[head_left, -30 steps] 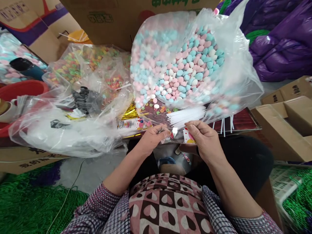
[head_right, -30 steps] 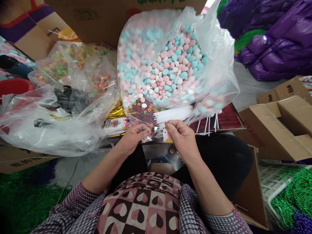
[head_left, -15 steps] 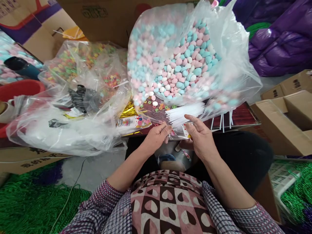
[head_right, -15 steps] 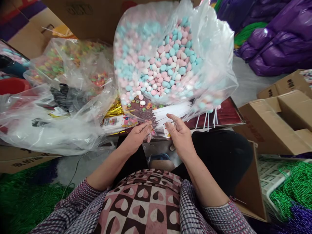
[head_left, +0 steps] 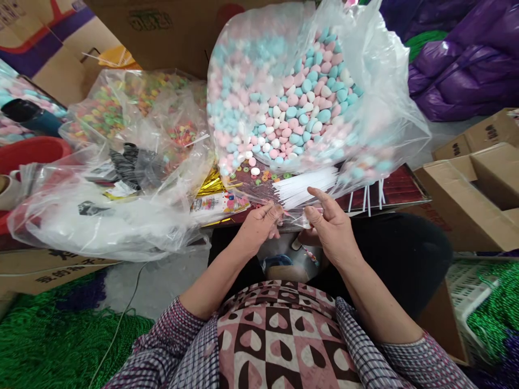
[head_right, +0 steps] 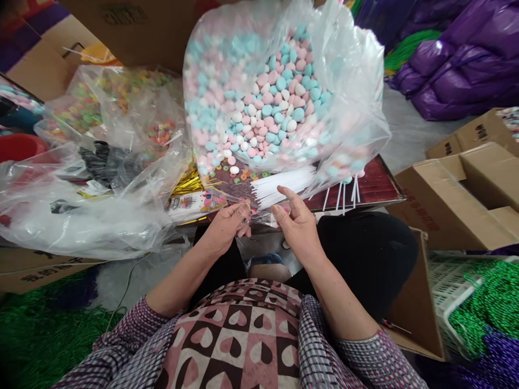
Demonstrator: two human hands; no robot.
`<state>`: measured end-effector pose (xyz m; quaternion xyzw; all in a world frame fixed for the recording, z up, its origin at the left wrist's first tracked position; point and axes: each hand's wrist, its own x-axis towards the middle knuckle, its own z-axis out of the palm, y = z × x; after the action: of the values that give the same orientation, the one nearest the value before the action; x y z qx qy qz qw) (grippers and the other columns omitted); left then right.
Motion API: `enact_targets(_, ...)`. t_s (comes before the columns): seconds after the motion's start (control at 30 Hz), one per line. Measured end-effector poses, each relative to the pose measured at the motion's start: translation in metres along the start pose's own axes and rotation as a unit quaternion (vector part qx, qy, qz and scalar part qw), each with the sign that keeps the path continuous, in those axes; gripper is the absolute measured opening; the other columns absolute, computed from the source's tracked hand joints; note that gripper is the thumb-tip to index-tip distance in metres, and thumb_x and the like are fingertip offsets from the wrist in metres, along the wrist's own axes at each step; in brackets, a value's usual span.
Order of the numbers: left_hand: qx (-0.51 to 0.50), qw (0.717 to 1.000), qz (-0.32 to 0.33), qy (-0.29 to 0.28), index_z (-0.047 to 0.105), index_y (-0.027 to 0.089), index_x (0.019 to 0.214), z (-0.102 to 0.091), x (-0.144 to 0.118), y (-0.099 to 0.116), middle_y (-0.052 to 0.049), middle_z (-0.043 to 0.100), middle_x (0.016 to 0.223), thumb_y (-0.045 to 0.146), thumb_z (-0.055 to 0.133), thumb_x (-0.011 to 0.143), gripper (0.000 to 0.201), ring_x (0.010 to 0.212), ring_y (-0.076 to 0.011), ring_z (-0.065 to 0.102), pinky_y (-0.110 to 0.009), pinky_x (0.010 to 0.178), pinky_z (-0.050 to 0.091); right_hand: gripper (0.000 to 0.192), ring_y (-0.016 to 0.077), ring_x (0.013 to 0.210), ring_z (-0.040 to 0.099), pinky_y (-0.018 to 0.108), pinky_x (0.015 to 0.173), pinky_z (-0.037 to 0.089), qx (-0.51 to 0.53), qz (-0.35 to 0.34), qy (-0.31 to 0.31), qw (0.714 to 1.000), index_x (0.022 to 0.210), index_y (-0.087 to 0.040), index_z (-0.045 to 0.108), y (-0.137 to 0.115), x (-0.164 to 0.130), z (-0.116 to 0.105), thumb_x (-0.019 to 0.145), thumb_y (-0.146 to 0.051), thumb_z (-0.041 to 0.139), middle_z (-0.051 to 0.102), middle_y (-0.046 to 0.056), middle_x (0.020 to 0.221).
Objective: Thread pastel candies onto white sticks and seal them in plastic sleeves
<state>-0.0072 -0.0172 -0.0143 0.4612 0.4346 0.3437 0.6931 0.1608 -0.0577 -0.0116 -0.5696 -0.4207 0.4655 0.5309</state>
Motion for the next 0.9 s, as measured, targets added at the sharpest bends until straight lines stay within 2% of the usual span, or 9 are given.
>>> enact_targets(0.13, 0.045, 0.998, -0.005, -0.043, 0.053, 0.018, 0.071, -0.005, -0.002, 0.001, 0.008, 0.043, 0.05, 0.063, 0.058, 0.081, 0.047, 0.039, -0.0044, 0.036, -0.022, 0.048, 0.037, 0.06, 0.0095, 0.058, 0.045, 0.023, 0.055, 0.042, 0.05, -0.002, 0.015, 0.999, 0.13, -0.023, 0.056, -0.002, 0.003, -0.002, 0.076, -0.04, 0.074, 0.051, -0.006, 0.07)
enact_targets(0.3, 0.118, 0.985, -0.048, -0.112, 0.057, 0.017, 0.077, -0.009, -0.007, 0.008, 0.004, 0.057, 0.057, 0.055, 0.066, 0.078, 0.04, 0.042, -0.0041, 0.036, -0.02, 0.044, 0.023, 0.053, 0.0089, 0.052, 0.036, 0.023, 0.049, 0.032, 0.021, -0.001, 0.057, 0.998, 0.124, -0.019, 0.061, -0.003, 0.005, 0.001, 0.078, -0.044, 0.07, 0.041, -0.008, 0.06)
enact_targets(0.37, 0.138, 0.985, -0.048, -0.091, 0.057, 0.016, 0.073, -0.009, -0.006, 0.009, 0.003, 0.056, 0.055, 0.056, 0.065, 0.078, 0.041, 0.042, -0.0044, 0.034, -0.02, 0.044, 0.024, 0.053, 0.0091, 0.051, 0.035, 0.023, 0.049, 0.032, -0.001, 0.001, 0.041, 0.999, 0.126, -0.017, 0.061, -0.007, 0.005, 0.0, 0.081, -0.046, 0.066, 0.04, -0.008, 0.058)
enact_targets(0.5, 0.135, 0.99, -0.016, -0.024, 0.055, 0.016, 0.067, -0.01, -0.002, 0.008, 0.002, 0.055, 0.054, 0.062, 0.062, 0.077, 0.047, 0.041, -0.0049, 0.033, -0.021, 0.043, 0.022, 0.066, 0.0095, 0.058, 0.047, 0.023, 0.053, 0.039, 0.036, 0.015, -0.077, 0.996, 0.138, -0.018, 0.051, -0.017, 0.002, -0.005, 0.08, -0.045, 0.067, 0.055, -0.004, 0.07)
enact_targets(0.57, 0.142, 0.99, -0.008, -0.006, 0.053, 0.016, 0.065, -0.008, -0.001, 0.007, 0.002, 0.055, 0.053, 0.064, 0.062, 0.077, 0.05, 0.042, -0.0049, 0.033, -0.021, 0.044, 0.022, 0.062, 0.0098, 0.058, 0.05, 0.023, 0.054, 0.042, 0.033, 0.018, -0.087, 0.996, 0.136, -0.02, 0.054, -0.018, 0.001, -0.008, 0.079, -0.042, 0.068, 0.059, -0.004, 0.071)
enact_targets(0.67, 0.154, 0.988, -0.013, -0.023, 0.056, 0.016, 0.068, -0.003, -0.001, 0.004, 0.002, 0.055, 0.052, 0.063, 0.061, 0.078, 0.049, 0.042, -0.0052, 0.033, -0.021, 0.044, 0.021, 0.04, 0.0098, 0.053, 0.049, 0.022, 0.052, 0.041, -0.008, 0.002, -0.007, 1.0, 0.118, -0.023, 0.068, -0.017, 0.0, -0.008, 0.082, -0.041, 0.067, 0.056, -0.004, 0.06)
enact_targets(0.77, 0.146, 0.987, -0.022, -0.058, 0.06, 0.016, 0.073, 0.003, -0.002, 0.003, 0.001, 0.057, 0.053, 0.062, 0.062, 0.078, 0.046, 0.04, -0.0054, 0.034, -0.021, 0.043, 0.021, 0.026, 0.0122, 0.058, 0.054, 0.022, 0.053, 0.042, -0.036, -0.03, 0.05, 0.998, 0.101, -0.026, 0.074, -0.016, -0.001, -0.009, 0.081, -0.042, 0.069, 0.061, -0.002, 0.06)
enact_targets(0.83, 0.12, 0.992, -0.013, -0.042, 0.06, 0.016, 0.071, 0.004, -0.001, 0.003, 0.001, 0.058, 0.053, 0.062, 0.063, 0.078, 0.047, 0.039, -0.0048, 0.033, -0.022, 0.043, 0.022, 0.026, 0.0133, 0.059, 0.056, 0.023, 0.053, 0.042, -0.042, -0.049, 0.074, 0.995, 0.095, -0.026, 0.074, -0.019, -0.002, -0.018, 0.081, -0.046, 0.068, 0.063, -0.001, 0.062)
enact_targets(0.9, 0.081, 0.997, 0.001, 0.007, 0.059, 0.016, 0.068, 0.003, 0.0, 0.005, 0.002, 0.057, 0.051, 0.064, 0.065, 0.075, 0.049, 0.039, -0.0046, 0.033, -0.022, 0.043, 0.023, 0.034, 0.0126, 0.052, 0.053, 0.024, 0.051, 0.041, -0.047, -0.052, 0.113, 0.991, 0.096, -0.023, 0.074, -0.025, 0.0, -0.037, 0.084, -0.052, 0.061, 0.061, -0.001, 0.059)
